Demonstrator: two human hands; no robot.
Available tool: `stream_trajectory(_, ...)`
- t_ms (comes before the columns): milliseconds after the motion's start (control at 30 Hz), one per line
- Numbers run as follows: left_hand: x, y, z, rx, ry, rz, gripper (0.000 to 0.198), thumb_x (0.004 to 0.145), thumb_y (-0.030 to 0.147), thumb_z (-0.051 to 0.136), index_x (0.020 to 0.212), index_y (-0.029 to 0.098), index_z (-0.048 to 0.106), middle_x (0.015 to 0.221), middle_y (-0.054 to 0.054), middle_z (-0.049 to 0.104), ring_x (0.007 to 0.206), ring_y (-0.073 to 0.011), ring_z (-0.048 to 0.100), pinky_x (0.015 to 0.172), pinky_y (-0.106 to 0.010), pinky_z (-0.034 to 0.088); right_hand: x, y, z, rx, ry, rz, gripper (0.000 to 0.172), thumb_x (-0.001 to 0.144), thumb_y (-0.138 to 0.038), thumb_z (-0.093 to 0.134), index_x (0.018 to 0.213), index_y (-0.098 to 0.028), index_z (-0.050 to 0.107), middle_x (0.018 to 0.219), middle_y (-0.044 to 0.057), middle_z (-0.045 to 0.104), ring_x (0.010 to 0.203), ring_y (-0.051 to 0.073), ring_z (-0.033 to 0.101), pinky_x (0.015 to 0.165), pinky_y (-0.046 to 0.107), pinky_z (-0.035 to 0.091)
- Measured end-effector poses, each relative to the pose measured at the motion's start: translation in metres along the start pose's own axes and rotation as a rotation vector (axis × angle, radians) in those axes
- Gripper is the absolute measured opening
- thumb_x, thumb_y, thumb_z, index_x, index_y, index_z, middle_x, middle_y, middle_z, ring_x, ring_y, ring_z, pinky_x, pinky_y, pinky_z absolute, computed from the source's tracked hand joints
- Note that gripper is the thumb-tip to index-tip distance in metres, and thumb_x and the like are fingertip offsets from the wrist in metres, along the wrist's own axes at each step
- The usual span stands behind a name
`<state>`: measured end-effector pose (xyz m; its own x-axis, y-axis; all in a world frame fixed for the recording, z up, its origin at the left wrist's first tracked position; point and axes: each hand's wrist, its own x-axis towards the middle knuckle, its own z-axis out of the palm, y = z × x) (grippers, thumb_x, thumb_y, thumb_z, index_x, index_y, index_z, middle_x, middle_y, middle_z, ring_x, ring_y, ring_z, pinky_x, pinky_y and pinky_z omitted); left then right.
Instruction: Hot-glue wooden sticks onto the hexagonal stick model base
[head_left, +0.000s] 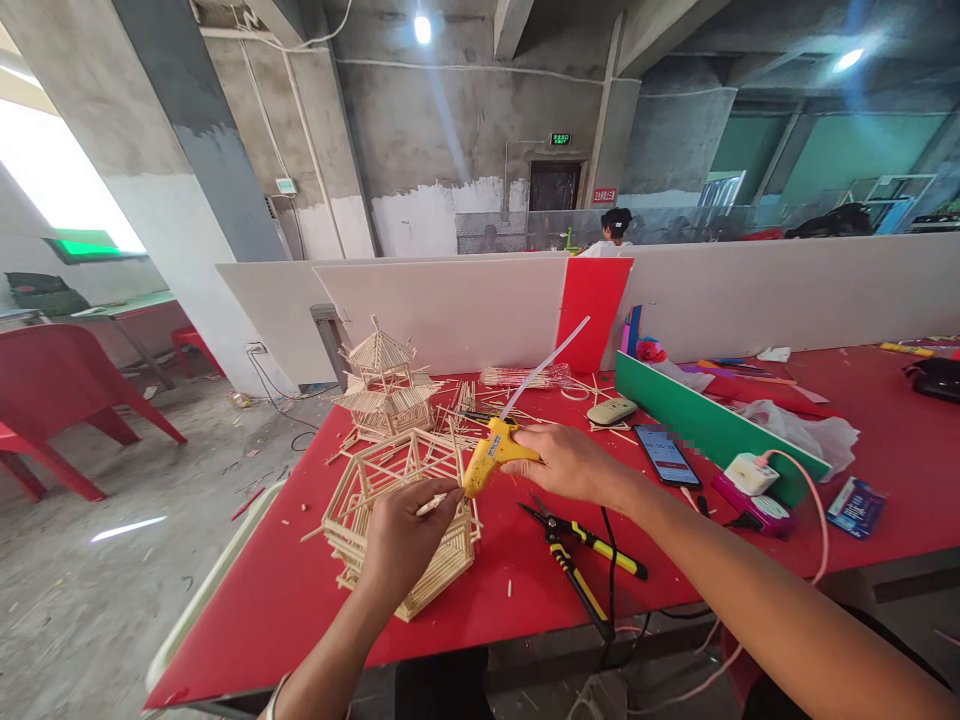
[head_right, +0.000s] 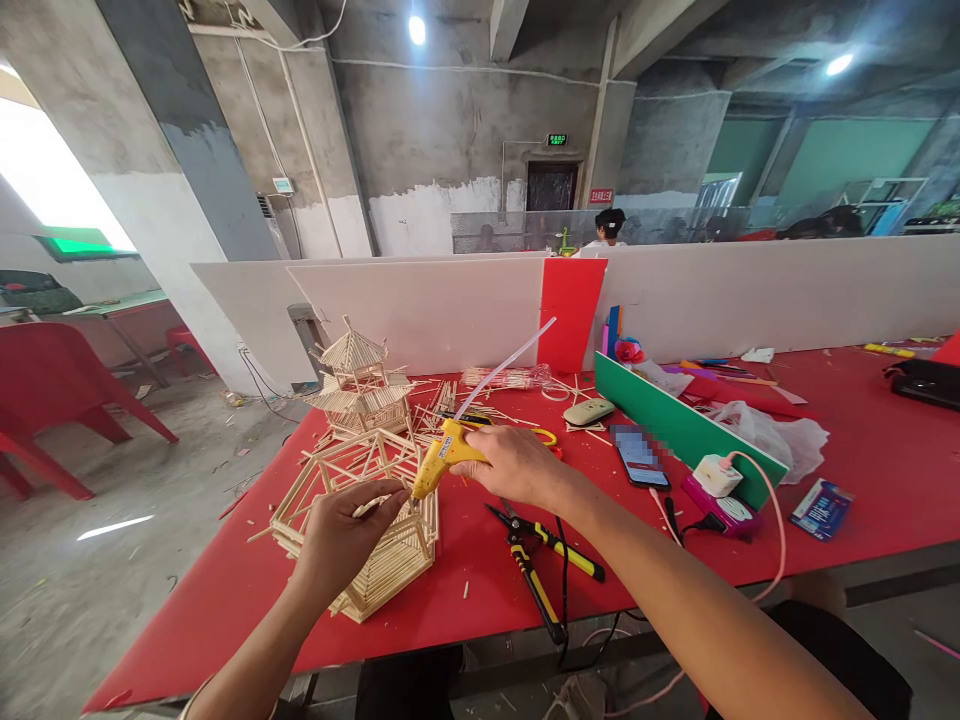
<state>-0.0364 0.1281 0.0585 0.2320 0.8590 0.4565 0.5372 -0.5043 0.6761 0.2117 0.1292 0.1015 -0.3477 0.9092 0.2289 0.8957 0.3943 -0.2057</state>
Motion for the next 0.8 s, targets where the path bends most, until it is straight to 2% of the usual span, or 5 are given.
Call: stream_trajectory(800,-0.0001,0.0000,0.0001,0.007,0.016,0.032,0.014,0.084,0.029,0.065,0.083,0.022,0.078,0.070,0.000,0.076,0.059,-0.0144,0.067,0.054,-0.022,0.050,0.0003,0.0013,0.0018,-0.001,-0.003,-0.002,0.033,0.094,-0.053,0.053,0.089,-0.021,0.062,0.094,0.005,0.069,0.082,0.018,0.063,0.065,0.027,0.034)
